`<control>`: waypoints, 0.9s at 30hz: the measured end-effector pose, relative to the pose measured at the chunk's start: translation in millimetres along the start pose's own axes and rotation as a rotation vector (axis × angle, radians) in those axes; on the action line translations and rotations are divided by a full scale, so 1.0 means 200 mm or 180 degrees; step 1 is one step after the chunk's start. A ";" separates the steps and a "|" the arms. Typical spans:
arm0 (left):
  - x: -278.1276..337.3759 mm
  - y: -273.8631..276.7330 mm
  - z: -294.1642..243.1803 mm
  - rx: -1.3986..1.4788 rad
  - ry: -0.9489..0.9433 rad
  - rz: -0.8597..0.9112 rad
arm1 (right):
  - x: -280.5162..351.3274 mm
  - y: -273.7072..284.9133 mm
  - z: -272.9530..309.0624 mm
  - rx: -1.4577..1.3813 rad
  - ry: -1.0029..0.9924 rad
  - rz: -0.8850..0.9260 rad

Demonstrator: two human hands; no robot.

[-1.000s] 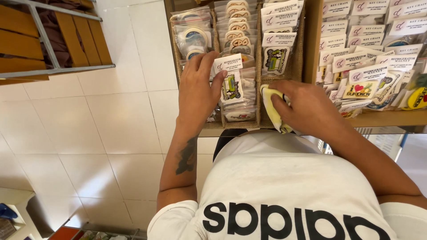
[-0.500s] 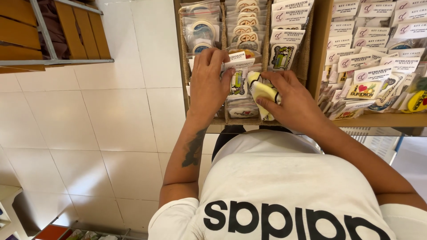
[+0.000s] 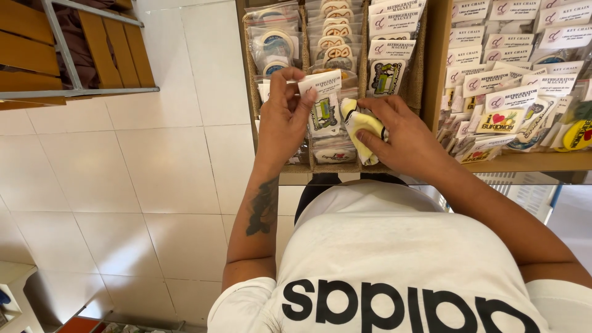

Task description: The recorder uses a yellow cloth to wipe and clean packaged magnets and keychains displayed on a retail shelf.

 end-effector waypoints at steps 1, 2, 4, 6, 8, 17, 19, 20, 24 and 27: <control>0.00 0.01 -0.01 0.0000 0.0002 -0.0002 | 0.00 0.00 -0.01 0.0000 0.0000 0.0002; 0.00 0.00 -0.01 0.0130 0.0181 0.0122 | 0.00 0.00 -0.01 0.0209 0.0026 0.0049; 0.00 0.01 -0.02 0.0257 0.0351 0.0241 | 0.00 0.02 0.01 0.0423 0.0062 0.0094; 0.01 0.01 -0.02 0.0748 0.0319 0.0034 | 0.01 0.06 0.04 0.0322 -0.0228 0.0134; 0.02 0.01 -0.07 0.0585 0.0348 -0.0019 | 0.06 0.12 0.11 0.0170 0.0294 -0.0206; -0.07 -0.04 -0.12 0.1004 -0.0018 -0.0024 | 0.08 0.05 0.21 0.0469 0.0993 -0.0274; -0.08 0.00 -0.11 0.1018 0.0021 -0.0120 | 0.10 0.03 0.13 0.0555 0.0749 -0.0029; -0.08 0.01 -0.13 0.0942 -0.0041 -0.0128 | 0.11 0.01 0.08 0.0742 0.0364 0.0192; -0.13 -0.07 -0.11 0.0250 -0.0269 0.0010 | 0.18 0.08 0.05 0.0550 -0.0233 0.0355; -0.17 -0.19 -0.10 0.0401 -0.0216 0.0482 | 0.23 0.17 0.08 -0.0333 0.0378 -0.0156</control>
Point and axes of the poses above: each hand's wrist, its own x-axis away from the middle knuckle, its own y-axis out of the back of the hand, z = x × y, the point moved 3 cm from there along -x, towards the middle knuckle, and after that the axes turned 15 degrees about z, right-handed, at the moved point
